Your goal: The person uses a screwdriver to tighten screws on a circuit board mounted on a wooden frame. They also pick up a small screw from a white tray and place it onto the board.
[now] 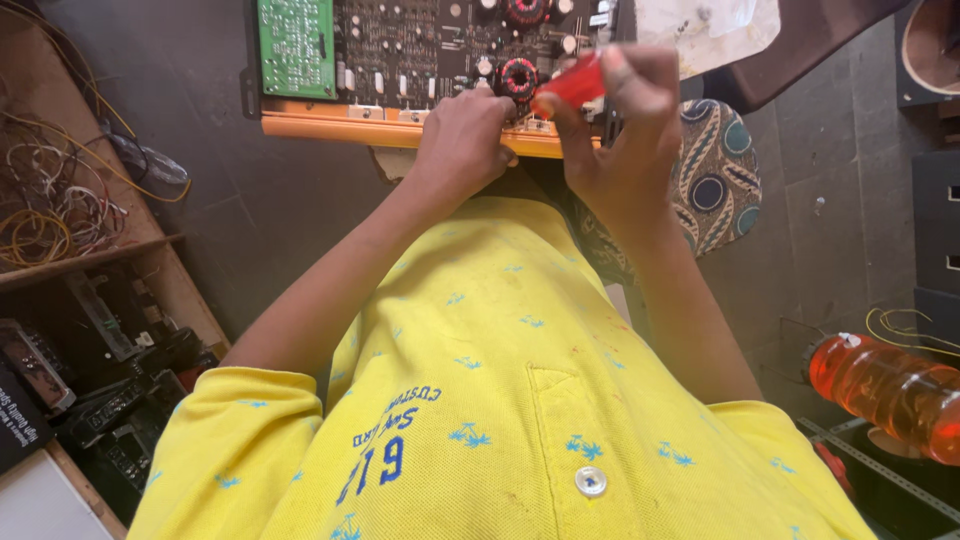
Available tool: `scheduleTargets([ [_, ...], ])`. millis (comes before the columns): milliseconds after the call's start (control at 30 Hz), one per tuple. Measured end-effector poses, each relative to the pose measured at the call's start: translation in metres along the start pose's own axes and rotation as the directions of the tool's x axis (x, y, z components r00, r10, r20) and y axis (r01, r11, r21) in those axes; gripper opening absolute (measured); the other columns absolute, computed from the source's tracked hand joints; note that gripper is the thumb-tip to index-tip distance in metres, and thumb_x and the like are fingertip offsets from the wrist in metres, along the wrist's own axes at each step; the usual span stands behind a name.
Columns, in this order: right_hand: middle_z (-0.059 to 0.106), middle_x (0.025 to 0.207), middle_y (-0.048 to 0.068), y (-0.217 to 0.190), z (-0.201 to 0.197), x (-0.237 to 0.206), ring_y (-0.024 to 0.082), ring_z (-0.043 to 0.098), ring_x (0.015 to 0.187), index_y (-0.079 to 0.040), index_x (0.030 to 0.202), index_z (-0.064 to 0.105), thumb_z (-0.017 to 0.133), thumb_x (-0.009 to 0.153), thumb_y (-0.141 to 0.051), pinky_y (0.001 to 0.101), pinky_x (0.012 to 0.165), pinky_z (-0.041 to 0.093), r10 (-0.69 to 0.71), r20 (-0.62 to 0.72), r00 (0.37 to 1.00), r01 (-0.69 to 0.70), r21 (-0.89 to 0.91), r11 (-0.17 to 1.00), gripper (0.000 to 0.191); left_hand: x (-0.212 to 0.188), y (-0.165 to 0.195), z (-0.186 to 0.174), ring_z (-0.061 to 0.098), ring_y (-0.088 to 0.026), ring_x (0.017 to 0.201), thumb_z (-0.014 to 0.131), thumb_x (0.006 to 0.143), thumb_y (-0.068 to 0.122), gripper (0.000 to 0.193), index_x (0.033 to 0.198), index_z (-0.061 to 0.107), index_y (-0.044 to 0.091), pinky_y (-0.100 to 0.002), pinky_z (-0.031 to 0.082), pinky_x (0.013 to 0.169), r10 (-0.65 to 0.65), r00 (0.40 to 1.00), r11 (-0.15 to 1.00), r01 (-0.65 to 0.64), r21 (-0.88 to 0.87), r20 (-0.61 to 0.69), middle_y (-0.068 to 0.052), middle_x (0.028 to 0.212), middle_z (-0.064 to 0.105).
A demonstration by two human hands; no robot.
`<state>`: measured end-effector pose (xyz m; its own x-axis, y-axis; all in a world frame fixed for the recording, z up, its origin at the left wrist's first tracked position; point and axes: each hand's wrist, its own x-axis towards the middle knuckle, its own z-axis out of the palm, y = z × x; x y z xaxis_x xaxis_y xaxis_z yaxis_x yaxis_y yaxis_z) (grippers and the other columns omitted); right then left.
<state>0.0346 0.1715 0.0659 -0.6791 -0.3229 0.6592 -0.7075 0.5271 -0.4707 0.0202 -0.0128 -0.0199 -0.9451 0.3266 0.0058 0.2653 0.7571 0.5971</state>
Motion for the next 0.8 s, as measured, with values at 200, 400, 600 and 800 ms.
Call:
scheduleTargets([
  [200, 0.060, 0.133, 0.018, -0.012, 0.005, 0.003, 0.022, 0.073, 0.107, -0.010, 0.142, 0.037, 0.070, 0.108, 0.002, 0.0370, 0.091, 0.060, 0.078, -0.019, 0.997, -0.071, 0.241, 0.968, 0.050, 0.002, 0.000, -0.001, 0.067, -0.035, 0.096, 0.091, 0.066, 0.024, 0.038, 0.098, 0.074, 0.009, -0.049, 0.053, 0.080, -0.019, 1.000, 1.000, 0.019, -0.003, 0.025, -0.014, 0.096, 0.068],
  [400, 0.048, 0.143, 0.020, -0.017, 0.009, -0.004, 0.030, 0.061, 0.130, -0.011, 0.145, 0.036, 0.064, 0.113, 0.004, 0.0368, 0.104, 0.060, 0.157, 0.008, 0.987, -0.152, 0.310, 0.938, 0.045, 0.004, 0.000, 0.000, 0.067, -0.035, 0.095, 0.091, 0.063, 0.024, 0.040, 0.097, 0.074, 0.010, -0.049, 0.052, 0.078, -0.050, 0.998, 0.998, 0.051, -0.028, 0.033, -0.013, 0.094, 0.068],
  [600, 0.050, 0.140, 0.016, -0.016, 0.011, -0.004, 0.031, 0.060, 0.120, -0.009, 0.146, 0.039, 0.071, 0.107, 0.008, 0.0386, 0.100, 0.056, 0.076, -0.023, 0.997, -0.074, 0.084, 0.994, 0.054, 0.004, 0.000, 0.000, 0.067, -0.034, 0.096, 0.089, 0.066, 0.021, 0.037, 0.100, 0.076, 0.013, -0.049, 0.052, 0.078, -0.060, 0.997, 0.998, 0.060, -0.003, 0.041, -0.013, 0.095, 0.068],
  [800, 0.056, 0.121, 0.016, -0.021, 0.007, 0.002, 0.030, 0.064, 0.104, -0.008, 0.135, 0.045, 0.088, 0.096, -0.003, 0.0401, 0.088, 0.056, 0.114, -0.067, 0.991, -0.111, 0.037, 0.993, 0.058, 0.004, 0.002, -0.002, 0.068, -0.034, 0.097, 0.089, 0.067, 0.022, 0.037, 0.098, 0.075, 0.010, -0.048, 0.053, 0.079, -0.062, 0.997, 0.998, 0.063, -0.014, 0.041, -0.012, 0.096, 0.069],
])
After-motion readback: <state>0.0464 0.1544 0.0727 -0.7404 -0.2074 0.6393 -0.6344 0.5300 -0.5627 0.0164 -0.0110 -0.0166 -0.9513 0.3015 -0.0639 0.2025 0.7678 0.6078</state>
